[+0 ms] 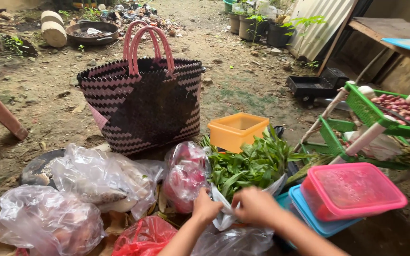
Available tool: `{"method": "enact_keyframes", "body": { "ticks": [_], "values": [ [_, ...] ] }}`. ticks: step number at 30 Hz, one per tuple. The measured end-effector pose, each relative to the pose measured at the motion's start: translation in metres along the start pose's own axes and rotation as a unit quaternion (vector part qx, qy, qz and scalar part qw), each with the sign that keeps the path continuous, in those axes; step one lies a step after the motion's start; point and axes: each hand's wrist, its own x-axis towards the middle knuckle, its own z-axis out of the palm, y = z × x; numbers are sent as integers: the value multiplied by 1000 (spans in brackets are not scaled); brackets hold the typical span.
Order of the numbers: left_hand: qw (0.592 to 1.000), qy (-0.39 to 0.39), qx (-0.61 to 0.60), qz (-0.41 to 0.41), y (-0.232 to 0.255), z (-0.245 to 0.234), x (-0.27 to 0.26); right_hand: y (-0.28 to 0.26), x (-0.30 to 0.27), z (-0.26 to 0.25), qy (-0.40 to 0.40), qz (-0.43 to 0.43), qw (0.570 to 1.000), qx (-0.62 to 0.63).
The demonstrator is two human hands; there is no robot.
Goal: Picking and sorting leafy green vegetables into containers while sitting outdoors.
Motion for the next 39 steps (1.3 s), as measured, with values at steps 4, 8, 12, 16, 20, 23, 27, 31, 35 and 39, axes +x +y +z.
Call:
{"method": "enact_keyframes", "body": {
  "ticks": [4, 8, 12, 16, 20, 23, 27, 31, 35, 39],
  "values": [
    [1000, -1, -30, 6, -2, -14, -14, 2, 78, -69, 120, 48, 991, -45],
    [997, -32, 35, 58, -10, -34, -36, 72, 168, -73, 295, -26, 953, -57],
    [989, -51, 20, 136, -20, -47, -38, 106, 203, -46, 181, 72, 980, -40],
    [975, -15, 22, 219, 4, -74, -69, 72, 170, -52, 161, 116, 980, -31],
    [959, 66, -86, 263, 0, -63, -64, 81, 151, -75, 242, 98, 965, -12],
    [973, 88, -142, 157, 36, -75, -63, 90, 133, -118, 297, 48, 944, 137],
    [916, -19, -397, 55, 34, -78, -3, 54, 61, -204, 200, -60, 905, 371],
    [831, -86, -544, -77, 137, -156, -40, 69, 1, -215, 145, -195, 862, 445],
    [706, -267, -656, 13, 148, -157, -64, 55, -34, -170, 71, -127, 829, 540],
    [752, -210, -625, 10, 115, -125, -97, 52, -48, -112, -28, 54, 861, 506]
  ]
}}
